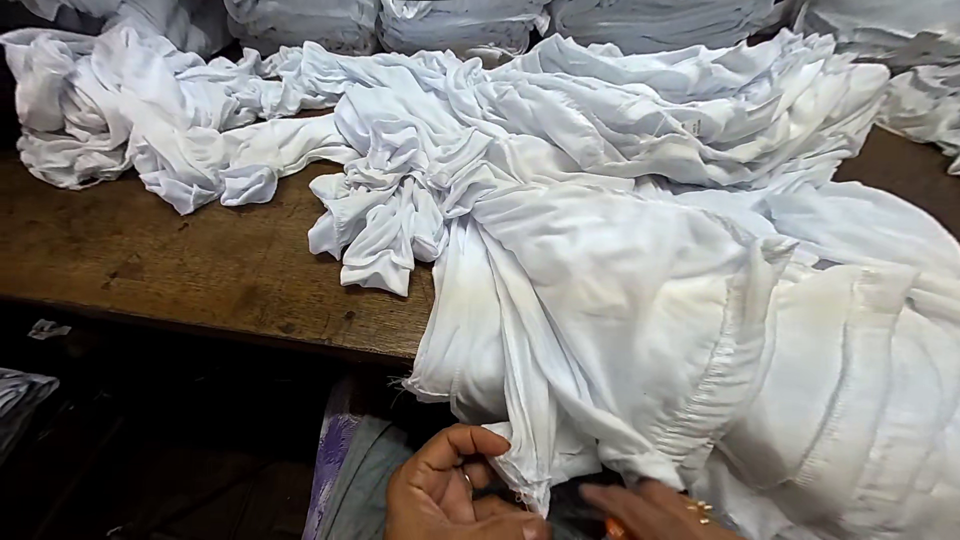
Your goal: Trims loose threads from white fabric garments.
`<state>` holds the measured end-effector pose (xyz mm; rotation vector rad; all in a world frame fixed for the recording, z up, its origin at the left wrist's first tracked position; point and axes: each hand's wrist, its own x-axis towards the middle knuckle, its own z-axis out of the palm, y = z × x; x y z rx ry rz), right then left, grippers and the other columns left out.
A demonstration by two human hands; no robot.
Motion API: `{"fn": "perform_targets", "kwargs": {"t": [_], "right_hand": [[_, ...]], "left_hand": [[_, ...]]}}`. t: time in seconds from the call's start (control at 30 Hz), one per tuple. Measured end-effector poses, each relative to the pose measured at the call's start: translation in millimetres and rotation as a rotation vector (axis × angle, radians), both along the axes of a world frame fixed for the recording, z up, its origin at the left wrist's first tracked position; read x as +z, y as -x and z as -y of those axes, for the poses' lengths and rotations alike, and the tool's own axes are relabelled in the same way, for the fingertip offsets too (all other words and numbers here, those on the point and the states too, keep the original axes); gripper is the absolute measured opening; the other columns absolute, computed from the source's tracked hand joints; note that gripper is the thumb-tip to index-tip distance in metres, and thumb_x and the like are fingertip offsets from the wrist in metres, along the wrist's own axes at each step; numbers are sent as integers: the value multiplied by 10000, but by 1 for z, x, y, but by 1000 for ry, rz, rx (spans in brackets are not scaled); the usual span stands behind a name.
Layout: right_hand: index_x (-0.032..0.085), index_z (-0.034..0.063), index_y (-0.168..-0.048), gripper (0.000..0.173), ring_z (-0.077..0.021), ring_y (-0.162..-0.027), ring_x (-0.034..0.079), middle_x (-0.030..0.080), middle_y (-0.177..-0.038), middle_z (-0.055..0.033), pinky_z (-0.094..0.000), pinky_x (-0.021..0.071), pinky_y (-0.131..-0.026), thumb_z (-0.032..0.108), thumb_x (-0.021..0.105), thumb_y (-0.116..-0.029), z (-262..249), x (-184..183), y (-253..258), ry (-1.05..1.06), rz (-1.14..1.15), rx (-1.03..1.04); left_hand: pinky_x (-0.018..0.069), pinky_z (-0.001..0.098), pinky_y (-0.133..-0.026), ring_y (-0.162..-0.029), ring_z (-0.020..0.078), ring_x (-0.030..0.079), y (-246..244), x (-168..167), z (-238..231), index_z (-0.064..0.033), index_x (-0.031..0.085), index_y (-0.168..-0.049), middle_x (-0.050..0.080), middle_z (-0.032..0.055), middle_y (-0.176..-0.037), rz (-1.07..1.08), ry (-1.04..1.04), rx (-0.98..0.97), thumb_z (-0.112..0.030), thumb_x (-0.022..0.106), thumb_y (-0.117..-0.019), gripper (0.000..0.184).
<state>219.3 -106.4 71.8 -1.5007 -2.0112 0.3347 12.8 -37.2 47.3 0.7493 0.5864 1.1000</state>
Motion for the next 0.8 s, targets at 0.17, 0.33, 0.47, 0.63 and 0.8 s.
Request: {"fn": "perform_targets", "kwargs": {"t": [0.17,0.33,0.47,0.63,0.8], "right_hand": [[685,6,-1224,382,-306,-827,667,683,-936,-192,-410,535,-679,299,499,-1063,5,-10,-20,-138,204,-77],[694,1,-1218,391,-283,-775,646,678,-917,-179,-379,511,-628,305,509,-1057,2,-14,-6,-194,180,-52],[706,3,-1162,374,-268,-734,622,658,-850,-153,-368,488,-610,291,488,-1064,-4,-11,1,-232,201,-64],[721,6,-1050,327,-263,-693,612,648,-793,-137,-365,472,-581,265,520,-1055,-8,-9,-1,-224,257,-66],[701,-8,-1145,377,-285,-734,638,670,-851,-167,-379,500,-610,313,524,-1055,-6,-5,-9,-204,256,-31]], "left_hand": [[642,433,-802,-949,276,734,3,3,-1,125,606,-1213,685,236,-1145,51,55,-25,180,772,-738,506],[639,414,-796,-935,263,730,2,7,1,127,593,-1221,684,230,-1141,25,47,-29,189,756,-739,513],[645,415,-782,-925,264,733,3,9,2,131,585,-1223,679,228,-1151,-3,35,-18,195,759,-738,519],[645,405,-767,-950,261,722,1,9,3,134,578,-1221,671,221,-1153,-36,43,0,191,778,-717,545],[643,426,-807,-1025,286,713,1,12,1,140,572,-1239,666,233,-1185,-46,44,-3,187,792,-707,578]]}}
